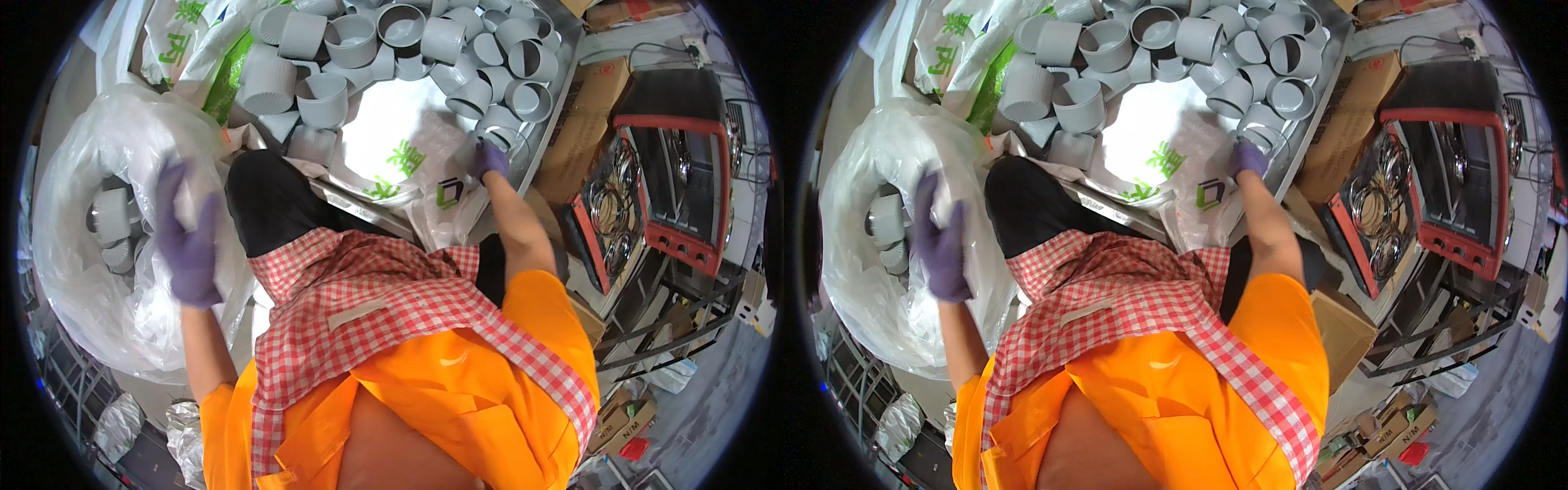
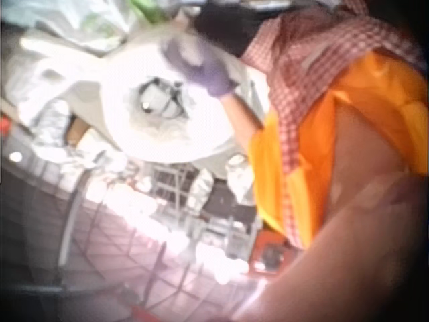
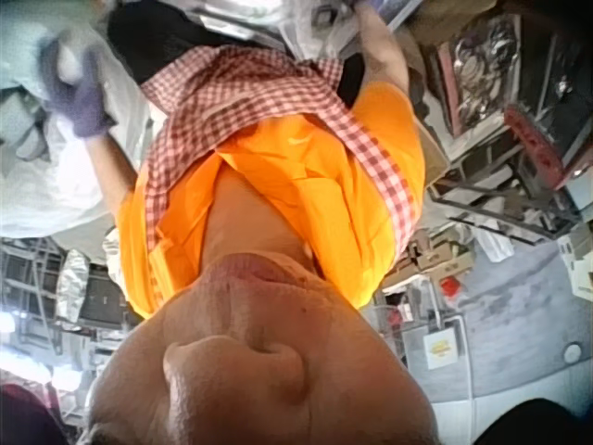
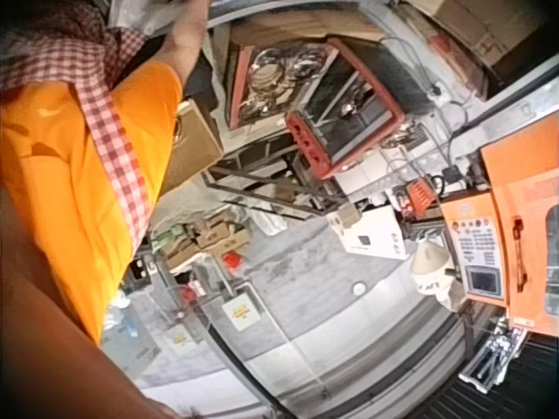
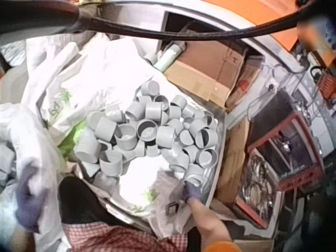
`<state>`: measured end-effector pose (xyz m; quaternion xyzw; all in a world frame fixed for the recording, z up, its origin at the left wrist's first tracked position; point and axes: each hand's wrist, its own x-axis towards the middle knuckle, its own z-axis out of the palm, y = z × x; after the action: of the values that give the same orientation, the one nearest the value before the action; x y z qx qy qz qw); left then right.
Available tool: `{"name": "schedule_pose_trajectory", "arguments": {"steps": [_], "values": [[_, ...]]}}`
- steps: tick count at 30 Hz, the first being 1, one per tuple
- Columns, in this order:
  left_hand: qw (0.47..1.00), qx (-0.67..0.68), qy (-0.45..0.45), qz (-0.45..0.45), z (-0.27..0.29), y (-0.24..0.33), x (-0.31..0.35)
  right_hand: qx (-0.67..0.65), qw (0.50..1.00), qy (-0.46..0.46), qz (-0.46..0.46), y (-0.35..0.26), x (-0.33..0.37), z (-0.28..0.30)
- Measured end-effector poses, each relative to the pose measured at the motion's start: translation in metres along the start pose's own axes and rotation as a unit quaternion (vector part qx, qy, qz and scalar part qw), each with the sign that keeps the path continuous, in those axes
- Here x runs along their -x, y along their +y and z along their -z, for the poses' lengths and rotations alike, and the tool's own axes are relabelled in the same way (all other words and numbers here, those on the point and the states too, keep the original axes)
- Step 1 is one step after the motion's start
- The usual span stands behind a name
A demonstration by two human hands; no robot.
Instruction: The person places circular coils onto a gray plastic component, then positions the assembled unit into a small oven. The person then repeats the process, taking coils from a nearby box and mounting them onto additional plastic components one at a time.
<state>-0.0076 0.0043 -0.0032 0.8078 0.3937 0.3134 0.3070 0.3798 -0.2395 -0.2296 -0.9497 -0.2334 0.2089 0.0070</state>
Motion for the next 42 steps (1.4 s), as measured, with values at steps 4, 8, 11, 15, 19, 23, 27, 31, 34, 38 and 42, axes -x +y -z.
{"name": "schedule_pose_trajectory", "arguments": {"steps": [4, 8, 11, 15, 19, 23, 27, 31, 34, 38, 42], "values": [[0.927, -0.032, -0.228, -0.297, -0.05, 0.041, -0.009, -0.251, 0.924, -0.214, 0.194, -0.076, 0.049, 0.056], [0.875, -0.096, -0.204, -0.428, -0.073, 0.074, -0.006, -0.288, 0.777, -0.232, 0.509, -0.136, 0.159, 0.088], [0.842, 0.065, -0.478, -0.243, -0.054, 0.039, 0.016, -0.305, 0.762, -0.385, 0.422, -0.136, 0.205, 0.115], [0.873, 0.138, -0.413, -0.219, -0.044, 0.017, 0.048, -0.429, 0.759, -0.272, 0.406, -0.132, 0.222, 0.091], [0.911, 0.195, -0.334, -0.145, -0.044, 0.004, 0.072, -0.396, 0.802, -0.319, 0.312, -0.136, 0.234, 0.098], [0.921, 0.217, -0.315, -0.074, -0.043, -0.002, 0.085, -0.4, 0.812, -0.219, 0.366, -0.134, 0.247, 0.09], [0.806, 0.399, -0.36, 0.248, -0.061, 0.005, 0.092, -0.324, 0.722, 0.133, 0.597, -0.119, 0.232, 0.056], [0.563, 0.569, -0.438, 0.41, -0.045, 0.055, 0.076, -0.439, 0.797, -0.091, 0.405, -0.109, 0.249, 0.061], [0.596, 0.576, -0.445, 0.34, -0.056, 0.048, 0.073, -0.69, 0.649, -0.315, 0.063, -0.103, 0.259, 0.093], [0.626, 0.536, -0.487, 0.29, -0.072, 0.084, 0.06, -0.74, 0.6, -0.283, 0.112, -0.08, 0.242, 0.09], [0.694, 0.447, -0.486, 0.288, -0.077, 0.076, 0.051, -0.711, 0.597, -0.331, 0.167, -0.075, 0.229, 0.094]]}}
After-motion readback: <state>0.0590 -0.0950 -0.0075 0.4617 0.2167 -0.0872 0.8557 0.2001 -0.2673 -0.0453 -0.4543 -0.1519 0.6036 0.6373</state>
